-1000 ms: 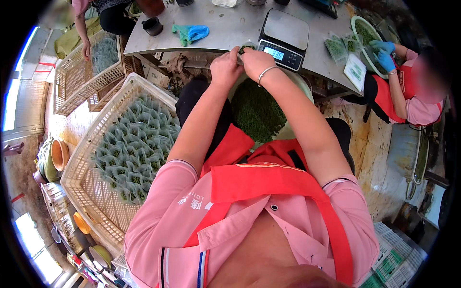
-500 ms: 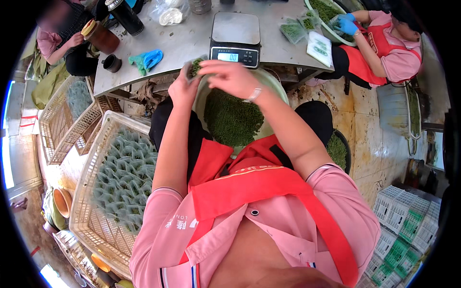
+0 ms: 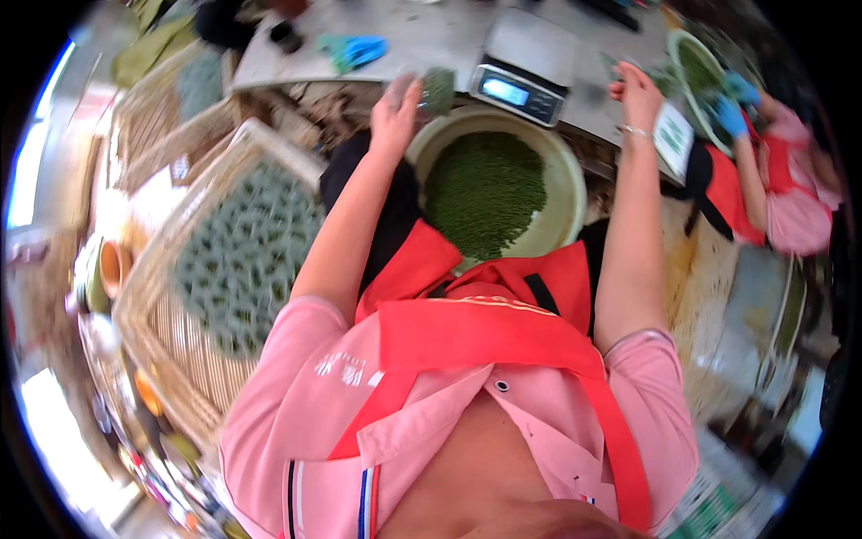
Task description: The person scoops green tea leaves from a bowl into small plastic bags, weighs each bag on a digital scale, and places the filled bags into a plastic crate. The process is repeated continuously.
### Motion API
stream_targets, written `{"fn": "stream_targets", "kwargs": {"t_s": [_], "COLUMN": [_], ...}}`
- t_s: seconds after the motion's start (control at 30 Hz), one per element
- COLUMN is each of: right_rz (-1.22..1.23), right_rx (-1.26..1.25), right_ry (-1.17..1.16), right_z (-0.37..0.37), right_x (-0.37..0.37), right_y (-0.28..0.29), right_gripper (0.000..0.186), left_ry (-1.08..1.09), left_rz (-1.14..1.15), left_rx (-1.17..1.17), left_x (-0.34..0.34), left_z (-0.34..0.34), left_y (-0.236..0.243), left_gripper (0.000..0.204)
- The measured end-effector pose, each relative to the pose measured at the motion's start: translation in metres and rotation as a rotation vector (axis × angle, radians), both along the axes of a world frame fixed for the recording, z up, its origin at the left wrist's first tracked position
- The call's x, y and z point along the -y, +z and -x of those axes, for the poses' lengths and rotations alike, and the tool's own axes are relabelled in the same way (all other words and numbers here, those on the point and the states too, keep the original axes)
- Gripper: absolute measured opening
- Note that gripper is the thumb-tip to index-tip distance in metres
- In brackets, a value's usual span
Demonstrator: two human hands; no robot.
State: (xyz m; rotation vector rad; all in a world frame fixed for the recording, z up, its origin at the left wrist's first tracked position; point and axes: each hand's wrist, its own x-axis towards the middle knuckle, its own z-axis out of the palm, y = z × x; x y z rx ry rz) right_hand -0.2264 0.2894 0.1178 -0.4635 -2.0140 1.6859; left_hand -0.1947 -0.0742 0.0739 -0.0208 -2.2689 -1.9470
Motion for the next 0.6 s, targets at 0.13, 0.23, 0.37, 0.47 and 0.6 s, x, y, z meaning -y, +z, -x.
{"fn": "stream_targets", "kwargs": {"t_s": [0.13,0.23,0.37,0.47,0.6], "right_rz": [-0.126,-0.188,-0.111,-0.072,-0.637], "right_rx": [-0.036,0.037,-0.058,0.12,0.344], "right_ry": [0.187,0.349,0.347,0.471,1.085], "right_z": [-0.031,-0.034,-0.069,-0.108,-0.144], "right_x": [0.093,0.118,0.109,0.127,0.158], "right_y": [0.021,-0.011,-0.044,-0.074,-0.175], "right_gripper": [0.023,0.025,0.029,0.027,0.029], "left_ry": [0.182,0.283,0.601,0.935,1.081], "left_rz": [0.299,0.112,0.587,1.054,1.306], "left_rx": [-0.205,-0.151,-0.163,0.13,0.878], "left_x": [0.077,0.149,0.283,0.35,0.404], "left_z": [-0.037,-0.086,-0.201,-0.328,-0.411], "left_y": [0.047,0.072,0.097,0.119,0.094], "left_gripper": [0.039,0.04,0.04,0.051,0.05]}}
